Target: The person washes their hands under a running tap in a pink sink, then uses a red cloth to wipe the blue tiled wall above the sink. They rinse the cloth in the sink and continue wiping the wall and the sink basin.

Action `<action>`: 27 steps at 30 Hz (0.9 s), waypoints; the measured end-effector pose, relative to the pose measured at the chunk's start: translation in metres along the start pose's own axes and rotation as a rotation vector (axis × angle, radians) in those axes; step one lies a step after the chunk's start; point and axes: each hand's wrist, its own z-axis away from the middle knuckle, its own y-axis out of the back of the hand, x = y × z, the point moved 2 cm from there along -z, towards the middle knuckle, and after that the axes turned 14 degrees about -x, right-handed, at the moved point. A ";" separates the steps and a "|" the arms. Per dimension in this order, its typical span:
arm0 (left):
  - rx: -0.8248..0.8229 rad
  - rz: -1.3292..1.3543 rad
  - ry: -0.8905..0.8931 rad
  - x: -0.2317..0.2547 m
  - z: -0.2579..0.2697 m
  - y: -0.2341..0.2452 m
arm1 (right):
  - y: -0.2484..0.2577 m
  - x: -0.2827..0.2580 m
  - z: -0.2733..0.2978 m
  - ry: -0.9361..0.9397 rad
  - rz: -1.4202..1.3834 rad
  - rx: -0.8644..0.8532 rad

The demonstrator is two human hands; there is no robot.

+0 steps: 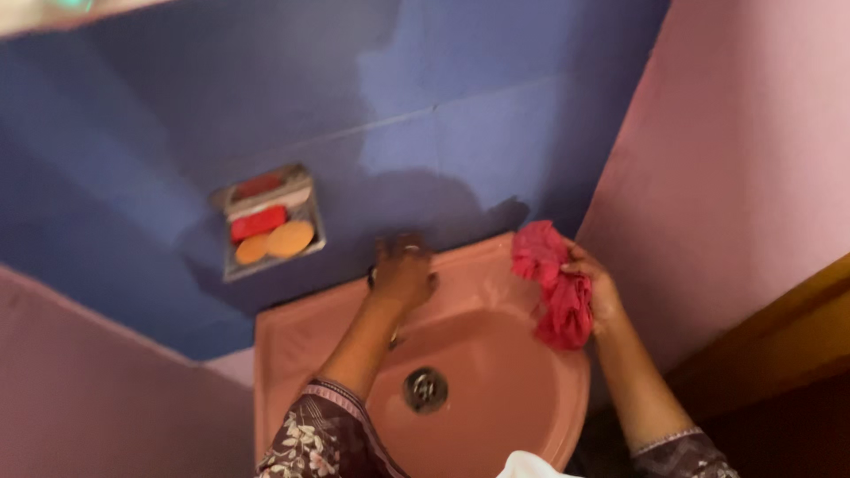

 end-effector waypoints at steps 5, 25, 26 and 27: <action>-0.013 0.121 0.048 -0.072 0.006 -0.050 | -0.091 0.064 0.028 -0.235 -0.182 0.029; 0.374 -0.001 0.190 -0.070 -0.073 -0.103 | -0.186 0.222 0.043 -0.406 -0.258 -0.023; 0.361 0.025 0.186 -0.069 -0.073 -0.106 | -0.184 0.224 0.046 -0.389 -0.268 -0.017; 0.351 0.014 0.200 -0.067 -0.075 -0.105 | -0.182 0.225 0.047 -0.365 -0.275 -0.020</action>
